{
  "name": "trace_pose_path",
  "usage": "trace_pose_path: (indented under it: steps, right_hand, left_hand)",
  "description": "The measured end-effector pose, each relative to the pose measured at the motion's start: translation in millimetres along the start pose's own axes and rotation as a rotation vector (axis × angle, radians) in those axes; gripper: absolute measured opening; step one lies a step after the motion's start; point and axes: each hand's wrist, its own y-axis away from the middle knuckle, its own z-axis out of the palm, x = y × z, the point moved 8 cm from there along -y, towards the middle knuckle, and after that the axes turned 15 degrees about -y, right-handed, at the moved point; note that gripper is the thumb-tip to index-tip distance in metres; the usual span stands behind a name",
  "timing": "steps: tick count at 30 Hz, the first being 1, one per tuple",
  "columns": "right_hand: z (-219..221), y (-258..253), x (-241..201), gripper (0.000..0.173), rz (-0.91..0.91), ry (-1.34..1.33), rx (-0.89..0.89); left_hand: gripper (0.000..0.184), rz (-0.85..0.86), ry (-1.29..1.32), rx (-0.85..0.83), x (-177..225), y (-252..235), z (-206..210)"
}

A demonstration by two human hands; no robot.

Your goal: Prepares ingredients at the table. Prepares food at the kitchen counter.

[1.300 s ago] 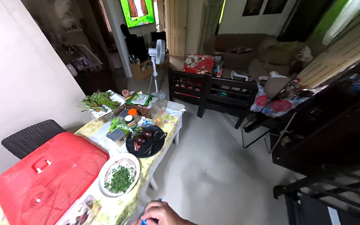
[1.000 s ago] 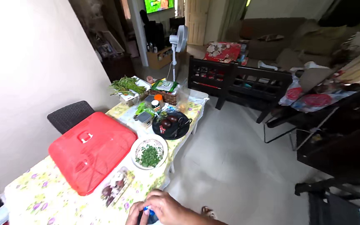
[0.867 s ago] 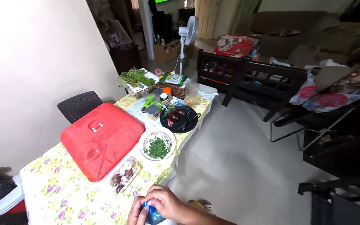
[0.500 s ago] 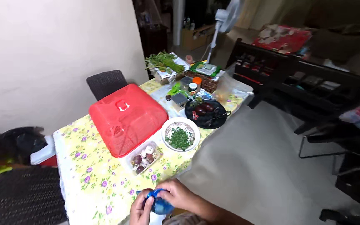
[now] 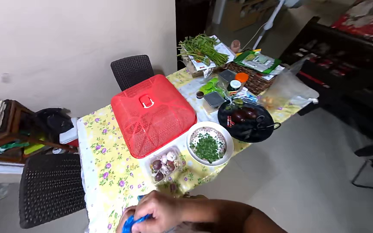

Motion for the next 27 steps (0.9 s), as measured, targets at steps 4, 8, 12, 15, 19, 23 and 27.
trace_pose_path:
  steps: [4,8,12,15,19,23,27]
  right_hand:
    - [15,-10,14,0.014,0.090,-0.057,-0.058]
    - [12,-22,18,0.015,0.071,-0.067,0.057]
    - [19,-33,25,0.011,0.076,-0.082,0.127]
    - [24,-40,35,0.011,0.147,-0.126,0.208]
    - [21,-49,44,0.015,0.243,-0.125,0.330]
    - [15,-57,51,0.015,0.306,-0.176,0.460]
    - [8,-61,64,0.018,0.336,-0.342,0.606]
  left_hand:
    - [0.028,-0.042,-0.130,-0.152,21,-14,-3]
    - [0.031,0.113,0.020,-0.228,4,-23,-20]
    - [0.018,0.196,0.070,-0.249,-3,-45,-41]
    - [0.026,0.173,0.073,-0.202,-35,-52,-61]
    - [0.028,-0.086,0.031,-0.022,-78,-62,-103]
    - [0.025,-0.110,0.015,-0.020,-97,-63,-124]
    - [0.017,0.061,0.033,-0.061,-99,-69,-132]
